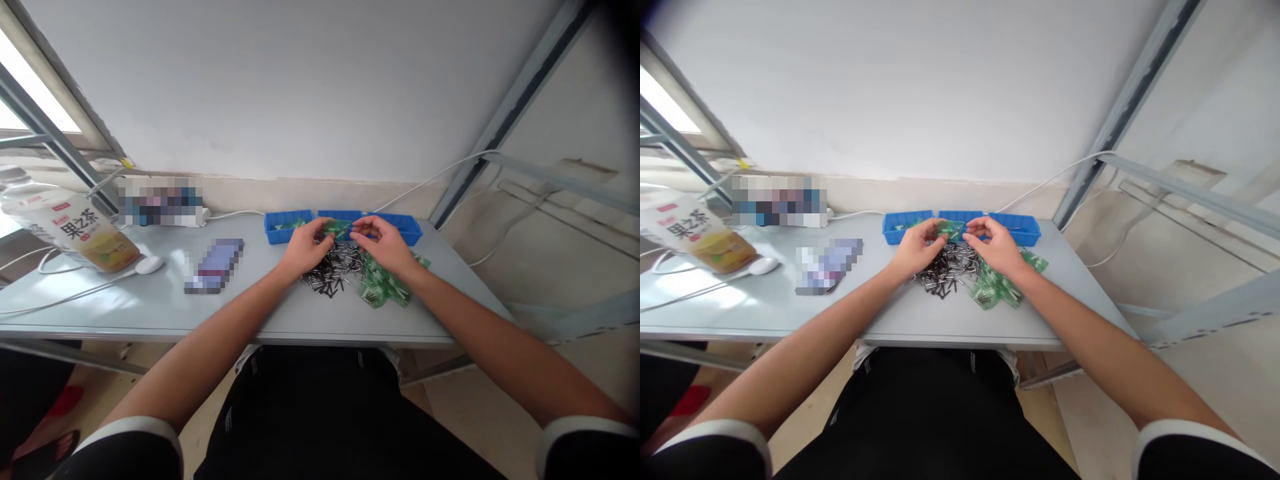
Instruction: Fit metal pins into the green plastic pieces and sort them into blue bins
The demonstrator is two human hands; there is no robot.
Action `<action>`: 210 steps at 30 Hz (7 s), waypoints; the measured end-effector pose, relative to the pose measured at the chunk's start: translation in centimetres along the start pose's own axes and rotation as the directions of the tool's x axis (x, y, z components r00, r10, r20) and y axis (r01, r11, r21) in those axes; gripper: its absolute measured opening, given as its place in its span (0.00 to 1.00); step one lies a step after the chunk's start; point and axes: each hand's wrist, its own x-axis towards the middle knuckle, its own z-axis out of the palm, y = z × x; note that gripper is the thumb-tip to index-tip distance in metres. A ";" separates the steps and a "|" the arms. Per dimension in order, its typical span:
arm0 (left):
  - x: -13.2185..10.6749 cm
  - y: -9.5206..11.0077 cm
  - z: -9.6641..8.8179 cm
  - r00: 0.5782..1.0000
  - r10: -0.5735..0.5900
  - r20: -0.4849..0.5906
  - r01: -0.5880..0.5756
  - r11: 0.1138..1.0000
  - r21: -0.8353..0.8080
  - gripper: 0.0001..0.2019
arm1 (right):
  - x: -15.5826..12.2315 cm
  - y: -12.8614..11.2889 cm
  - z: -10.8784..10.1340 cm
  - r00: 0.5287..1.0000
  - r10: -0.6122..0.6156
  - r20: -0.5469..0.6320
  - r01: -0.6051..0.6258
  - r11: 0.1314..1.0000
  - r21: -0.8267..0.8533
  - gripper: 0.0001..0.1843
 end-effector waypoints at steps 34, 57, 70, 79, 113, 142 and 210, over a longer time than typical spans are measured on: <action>-0.2 0.2 -0.3 0.991 -0.069 0.112 0.089 0.978 -0.187 0.21 | 0.0 -0.4 0.5 0.998 0.060 0.016 -0.062 0.993 0.101 0.28; -0.5 0.4 0.1 0.979 0.068 0.191 -0.055 0.996 -0.074 0.27 | -0.2 -0.9 0.7 0.970 0.188 0.151 -0.224 0.935 0.273 0.25; -0.1 -0.5 0.0 0.996 -0.048 0.079 0.062 0.981 -0.186 0.21 | 0.1 -0.1 0.6 0.993 0.085 0.082 -0.096 0.985 0.146 0.29; -0.2 0.1 -0.1 0.999 -0.046 -0.007 0.045 0.996 -0.071 0.21 | 0.2 -0.2 0.6 0.994 0.112 0.012 -0.113 0.988 0.108 0.27; 0.2 -2.5 -4.2 0.992 -0.127 -0.015 0.094 0.646 0.757 0.18 | -0.4 -0.9 0.6 0.979 0.092 0.182 -0.114 0.987 0.113 0.19; -0.4 -0.8 -0.8 0.990 0.123 0.070 -0.141 0.874 0.465 0.14 | 0.2 1.4 -0.5 0.847 -0.185 0.498 0.465 0.712 -0.526 0.04; -0.6 0.8 0.3 0.996 -0.025 0.085 0.021 0.998 0.052 0.05 | -1.1 -2.3 -0.1 0.932 -0.352 0.085 0.357 0.855 -0.377 0.13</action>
